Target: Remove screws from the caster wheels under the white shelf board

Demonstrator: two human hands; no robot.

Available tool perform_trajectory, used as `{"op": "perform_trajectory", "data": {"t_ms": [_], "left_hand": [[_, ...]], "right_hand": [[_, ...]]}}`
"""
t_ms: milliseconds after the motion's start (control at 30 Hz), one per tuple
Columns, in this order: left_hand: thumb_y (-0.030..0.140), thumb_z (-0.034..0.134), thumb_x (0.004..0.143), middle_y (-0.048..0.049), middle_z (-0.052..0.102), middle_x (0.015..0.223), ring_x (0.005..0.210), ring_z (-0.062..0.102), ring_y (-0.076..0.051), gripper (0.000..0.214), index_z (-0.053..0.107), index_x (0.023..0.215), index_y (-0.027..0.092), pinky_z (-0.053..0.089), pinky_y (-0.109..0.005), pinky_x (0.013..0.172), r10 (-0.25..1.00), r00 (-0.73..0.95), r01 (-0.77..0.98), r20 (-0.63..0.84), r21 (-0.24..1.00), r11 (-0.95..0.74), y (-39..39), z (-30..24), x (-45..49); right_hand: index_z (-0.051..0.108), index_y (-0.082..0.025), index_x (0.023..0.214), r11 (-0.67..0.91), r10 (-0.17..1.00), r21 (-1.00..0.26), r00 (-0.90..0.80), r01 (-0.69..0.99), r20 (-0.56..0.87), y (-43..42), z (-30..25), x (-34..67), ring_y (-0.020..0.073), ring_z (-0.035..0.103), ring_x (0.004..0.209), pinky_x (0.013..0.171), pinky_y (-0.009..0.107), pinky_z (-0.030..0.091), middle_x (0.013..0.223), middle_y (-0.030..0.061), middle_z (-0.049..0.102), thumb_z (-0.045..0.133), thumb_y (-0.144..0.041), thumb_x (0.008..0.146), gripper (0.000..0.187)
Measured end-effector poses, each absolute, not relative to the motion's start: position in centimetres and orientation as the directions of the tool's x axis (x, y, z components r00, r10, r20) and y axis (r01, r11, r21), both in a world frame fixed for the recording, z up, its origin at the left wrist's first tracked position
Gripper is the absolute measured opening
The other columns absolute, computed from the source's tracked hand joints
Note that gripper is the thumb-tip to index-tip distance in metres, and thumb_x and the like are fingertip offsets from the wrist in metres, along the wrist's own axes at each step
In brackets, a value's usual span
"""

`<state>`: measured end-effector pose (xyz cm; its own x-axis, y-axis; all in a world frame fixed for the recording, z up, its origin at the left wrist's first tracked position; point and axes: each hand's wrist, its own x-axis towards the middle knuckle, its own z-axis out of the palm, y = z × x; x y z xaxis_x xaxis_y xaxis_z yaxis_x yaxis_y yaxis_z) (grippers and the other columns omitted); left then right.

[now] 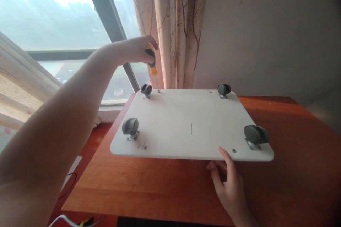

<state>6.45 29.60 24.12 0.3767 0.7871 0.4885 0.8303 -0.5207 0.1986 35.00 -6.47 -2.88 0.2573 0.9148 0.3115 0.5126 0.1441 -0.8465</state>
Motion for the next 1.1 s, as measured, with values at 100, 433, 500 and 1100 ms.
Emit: {"op": "perform_trajectory", "data": {"t_ms": [100, 433, 500, 1100], "left_hand": [[0.045, 0.084, 0.068, -0.0031, 0.062, 0.078, 0.073, 0.057, -0.020, 0.042, 0.067, 0.096, 0.020, 0.051, -0.038, 0.077, 0.821, 0.365, 0.885, 0.439, 0.109, -0.452, 28.7, 24.1, 7.6], [0.036, 0.088, 0.062, -0.0079, 0.063, 0.090, 0.087, 0.060, -0.027, 0.051, 0.067, 0.105, 0.019, 0.051, -0.046, 0.086, 0.839, 0.298, 0.935, 0.456, 0.037, -0.352, 28.1, 24.5, 8.4], [0.028, 0.083, 0.066, -0.0086, 0.066, 0.097, 0.089, 0.060, -0.026, 0.052, 0.067, 0.115, 0.019, 0.052, -0.043, 0.085, 0.840, 0.345, 0.915, 0.419, 0.049, -0.400, 28.1, 24.6, 8.2], [0.063, 0.060, 0.088, -0.0096, 0.066, 0.114, 0.095, 0.059, -0.025, 0.059, 0.059, 0.130, 0.021, 0.045, -0.039, 0.085, 0.951, 0.277, 0.958, 0.135, 0.040, -0.284, 25.6, 26.3, 9.5]], "right_hand": [[0.048, -0.017, 0.144, 0.147, 0.915, -0.843, 0.252, 0.517, 0.314, -6.5, -3.0, 35.0, 0.0201, 0.078, 0.073, 0.069, 0.027, 0.064, 0.081, 0.0049, 0.077, 0.054, -0.034, 0.100, 0.048], [0.048, -0.018, 0.143, 0.170, 0.908, -0.829, 0.242, 0.533, 0.342, -6.4, -2.7, 34.9, 0.0184, 0.078, 0.074, 0.071, 0.026, 0.063, 0.082, 0.0040, 0.078, 0.055, -0.029, 0.099, 0.046], [0.048, -0.018, 0.143, 0.162, 0.911, -0.832, 0.245, 0.530, 0.333, -6.5, -2.7, 34.9, 0.0182, 0.078, 0.074, 0.071, 0.026, 0.063, 0.081, 0.0036, 0.077, 0.055, -0.028, 0.099, 0.046], [0.046, -0.019, 0.146, 0.183, 0.910, -0.838, 0.233, 0.514, 0.342, -6.3, -2.9, 35.0, 0.0187, 0.078, 0.073, 0.068, 0.025, 0.063, 0.082, 0.0037, 0.078, 0.055, -0.029, 0.099, 0.049]]}}
